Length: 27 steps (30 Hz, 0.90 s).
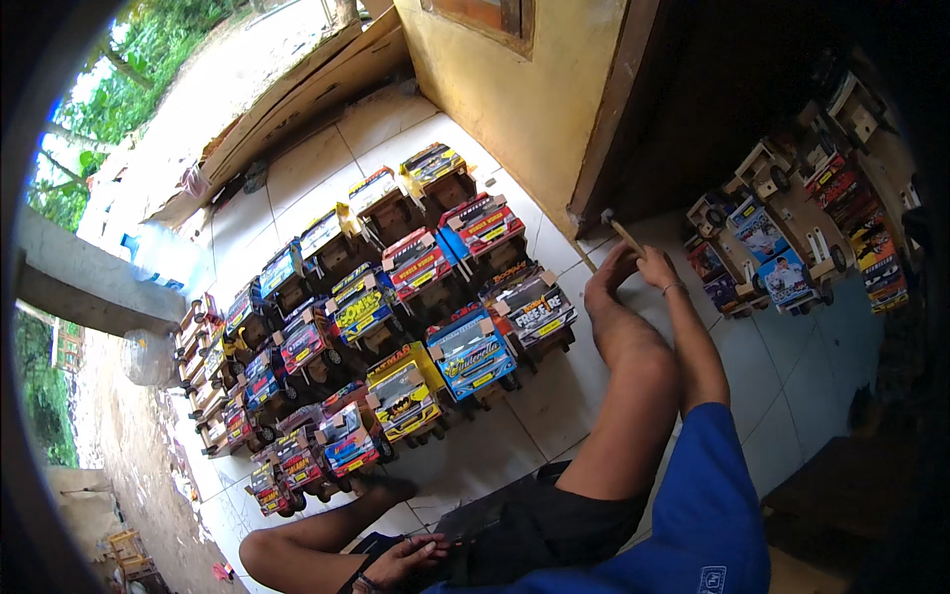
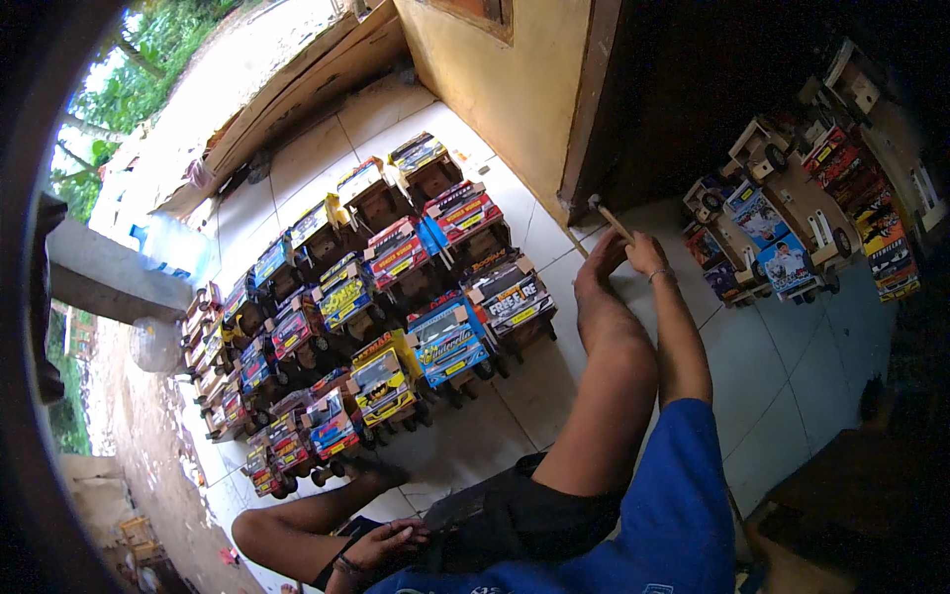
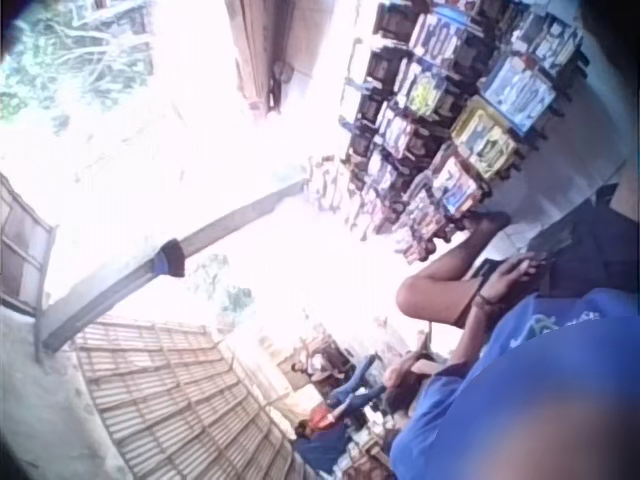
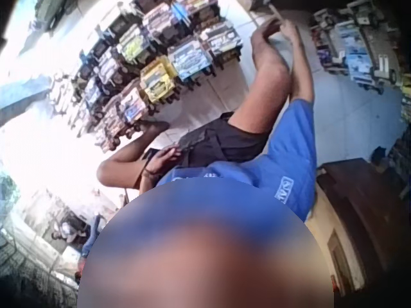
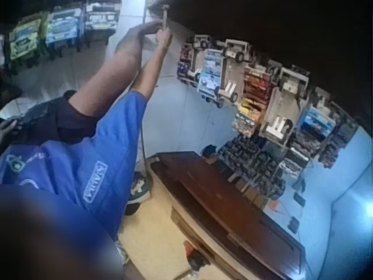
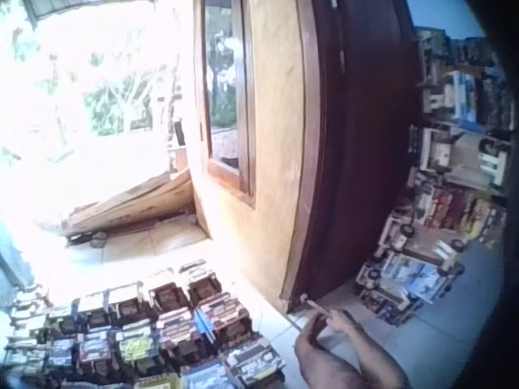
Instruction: The person assembles wooden toy trucks by inserting small wooden pegs into pre-drilled holes and tapping them in with a hammer. They work on multiple trucks arranged on the floor, picking pegs from a box and securing them into the truck bodies.
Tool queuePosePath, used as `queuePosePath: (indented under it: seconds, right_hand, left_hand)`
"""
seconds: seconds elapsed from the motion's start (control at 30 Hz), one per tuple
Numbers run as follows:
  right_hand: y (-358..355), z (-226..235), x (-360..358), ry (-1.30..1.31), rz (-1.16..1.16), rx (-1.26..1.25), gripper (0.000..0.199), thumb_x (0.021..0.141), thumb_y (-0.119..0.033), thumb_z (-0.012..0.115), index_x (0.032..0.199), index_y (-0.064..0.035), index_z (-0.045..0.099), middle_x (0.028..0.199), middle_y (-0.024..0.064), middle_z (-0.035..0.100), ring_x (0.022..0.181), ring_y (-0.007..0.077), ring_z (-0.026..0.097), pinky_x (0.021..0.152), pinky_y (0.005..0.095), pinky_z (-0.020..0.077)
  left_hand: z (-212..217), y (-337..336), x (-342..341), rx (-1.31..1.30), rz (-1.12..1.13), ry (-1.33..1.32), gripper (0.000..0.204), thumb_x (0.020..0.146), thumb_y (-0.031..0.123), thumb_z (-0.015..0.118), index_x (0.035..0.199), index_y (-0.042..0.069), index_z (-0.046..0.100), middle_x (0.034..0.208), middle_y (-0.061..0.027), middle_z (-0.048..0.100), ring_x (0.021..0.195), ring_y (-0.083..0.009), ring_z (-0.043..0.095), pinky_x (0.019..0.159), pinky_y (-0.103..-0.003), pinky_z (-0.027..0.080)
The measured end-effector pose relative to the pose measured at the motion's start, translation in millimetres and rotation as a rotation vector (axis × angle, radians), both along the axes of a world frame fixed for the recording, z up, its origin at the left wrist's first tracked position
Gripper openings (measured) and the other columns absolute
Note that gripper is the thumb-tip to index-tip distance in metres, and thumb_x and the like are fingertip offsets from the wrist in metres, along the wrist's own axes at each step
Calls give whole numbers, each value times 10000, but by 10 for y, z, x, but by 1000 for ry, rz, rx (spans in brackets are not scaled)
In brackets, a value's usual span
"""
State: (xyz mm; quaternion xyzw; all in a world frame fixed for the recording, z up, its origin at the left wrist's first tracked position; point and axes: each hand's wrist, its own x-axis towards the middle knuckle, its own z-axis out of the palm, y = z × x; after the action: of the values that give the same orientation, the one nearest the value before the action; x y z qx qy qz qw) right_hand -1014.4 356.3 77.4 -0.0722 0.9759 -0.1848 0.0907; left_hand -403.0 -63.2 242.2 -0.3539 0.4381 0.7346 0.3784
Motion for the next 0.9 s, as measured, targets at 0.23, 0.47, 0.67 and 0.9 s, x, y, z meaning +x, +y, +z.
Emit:
queuePosePath:
  seconds: [0.23,0.47,0.67,0.9]
  right_hand:
    - [153,177,80,17,71,5,344,879,-195,551,1152,-5,639,1159,254,640,1089,402,608,937,457,485]
    - [248,364,-15,73,380,-26,326,941,-139,517,1216,-3,628,1204,207,653,1110,331,629,948,408,486]
    - [-401,811,-576,2,511,-185,323,979,-101,491,1261,-3,617,1234,171,659,1125,280,637,956,377,482]
    - [-1393,1059,-842,138,670,15,356,1006,-113,463,1323,7,571,1284,188,624,1214,312,574,1032,383,419]
  left_hand:
    - [-85,-13,17,14,23,-11,474,1022,281,539,1417,36,448,1311,-110,586,1228,-206,552,1041,-343,426]
    - [40,-7,273,-117,1,314,413,1023,321,540,1325,41,553,1203,-42,621,1118,-128,563,981,-288,451]
    - [749,141,1015,110,295,385,268,975,278,636,1064,28,671,919,13,653,809,-39,570,748,-209,476]
    - [301,-73,2927,-507,766,-151,380,921,396,689,1004,25,687,810,-23,675,736,-108,632,741,-255,522]
